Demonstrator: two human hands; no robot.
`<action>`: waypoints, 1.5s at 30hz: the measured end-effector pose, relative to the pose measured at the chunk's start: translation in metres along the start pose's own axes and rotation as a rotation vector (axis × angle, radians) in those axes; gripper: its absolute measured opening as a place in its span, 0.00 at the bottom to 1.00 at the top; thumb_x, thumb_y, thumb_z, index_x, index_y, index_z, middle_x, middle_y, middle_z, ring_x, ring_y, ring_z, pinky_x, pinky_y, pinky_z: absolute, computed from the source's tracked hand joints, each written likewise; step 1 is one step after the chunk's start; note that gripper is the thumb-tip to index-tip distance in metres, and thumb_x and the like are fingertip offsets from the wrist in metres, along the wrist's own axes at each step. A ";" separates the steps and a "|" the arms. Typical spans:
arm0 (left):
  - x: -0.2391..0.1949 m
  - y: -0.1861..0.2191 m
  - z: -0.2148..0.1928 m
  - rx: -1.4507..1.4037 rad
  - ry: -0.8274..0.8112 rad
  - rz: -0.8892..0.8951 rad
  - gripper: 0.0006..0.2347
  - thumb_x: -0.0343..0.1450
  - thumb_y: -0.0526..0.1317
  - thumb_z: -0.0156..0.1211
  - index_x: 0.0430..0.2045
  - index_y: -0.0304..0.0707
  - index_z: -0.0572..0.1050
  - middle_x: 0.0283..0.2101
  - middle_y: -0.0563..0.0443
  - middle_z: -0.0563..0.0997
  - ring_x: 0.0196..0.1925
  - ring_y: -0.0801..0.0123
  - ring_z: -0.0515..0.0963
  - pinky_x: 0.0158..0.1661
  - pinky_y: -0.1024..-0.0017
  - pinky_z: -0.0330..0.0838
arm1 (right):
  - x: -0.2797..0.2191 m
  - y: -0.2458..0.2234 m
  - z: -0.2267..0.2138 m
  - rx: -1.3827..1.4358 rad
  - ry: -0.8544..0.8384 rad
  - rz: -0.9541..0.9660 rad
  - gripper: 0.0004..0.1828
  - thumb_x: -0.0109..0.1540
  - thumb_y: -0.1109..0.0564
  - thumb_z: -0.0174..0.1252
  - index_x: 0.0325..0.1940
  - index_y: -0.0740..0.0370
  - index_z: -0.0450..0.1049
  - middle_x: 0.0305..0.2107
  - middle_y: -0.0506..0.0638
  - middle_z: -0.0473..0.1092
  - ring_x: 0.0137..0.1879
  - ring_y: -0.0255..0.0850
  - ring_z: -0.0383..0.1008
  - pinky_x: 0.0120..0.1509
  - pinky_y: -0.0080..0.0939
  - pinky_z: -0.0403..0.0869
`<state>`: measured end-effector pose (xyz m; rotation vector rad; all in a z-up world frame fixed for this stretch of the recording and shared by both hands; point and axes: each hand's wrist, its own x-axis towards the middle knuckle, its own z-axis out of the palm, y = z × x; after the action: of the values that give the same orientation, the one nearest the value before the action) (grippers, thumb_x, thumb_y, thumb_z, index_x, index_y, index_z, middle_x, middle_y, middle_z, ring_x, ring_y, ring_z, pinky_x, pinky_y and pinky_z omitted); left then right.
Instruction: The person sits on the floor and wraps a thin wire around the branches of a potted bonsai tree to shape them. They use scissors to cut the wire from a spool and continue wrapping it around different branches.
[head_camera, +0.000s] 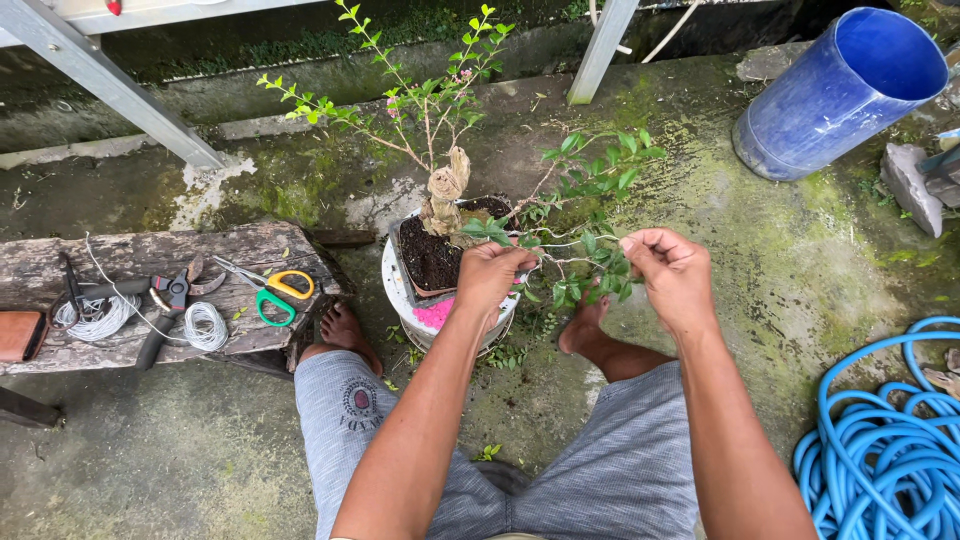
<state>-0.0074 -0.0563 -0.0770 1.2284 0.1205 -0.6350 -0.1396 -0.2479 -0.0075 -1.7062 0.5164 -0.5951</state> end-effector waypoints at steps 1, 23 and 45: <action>0.004 -0.002 0.000 0.001 0.001 0.003 0.10 0.64 0.27 0.67 0.39 0.31 0.85 0.31 0.44 0.88 0.31 0.72 0.88 0.36 0.83 0.81 | -0.001 -0.019 0.001 0.002 -0.001 -0.002 0.03 0.66 0.67 0.66 0.41 0.63 0.81 0.26 0.47 0.73 0.29 0.27 0.69 0.34 0.26 0.69; 0.000 -0.002 0.005 0.070 -0.040 0.100 0.07 0.68 0.27 0.66 0.37 0.30 0.85 0.34 0.43 0.88 0.35 0.74 0.87 0.41 0.81 0.80 | -0.094 -0.066 0.039 -0.302 -0.053 -0.272 0.04 0.60 0.65 0.69 0.33 0.59 0.84 0.21 0.51 0.73 0.22 0.37 0.65 0.27 0.36 0.65; 0.003 0.007 0.001 0.084 -0.011 -0.007 0.08 0.64 0.29 0.68 0.36 0.29 0.85 0.26 0.50 0.85 0.24 0.82 0.78 0.28 0.86 0.75 | -0.122 -0.024 0.142 -0.131 0.101 -0.175 0.07 0.59 0.70 0.66 0.38 0.65 0.85 0.25 0.55 0.75 0.20 0.35 0.66 0.23 0.36 0.61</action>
<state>-0.0019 -0.0575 -0.0722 1.3061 0.0897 -0.6586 -0.1429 -0.0598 -0.0219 -1.8649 0.4889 -0.7913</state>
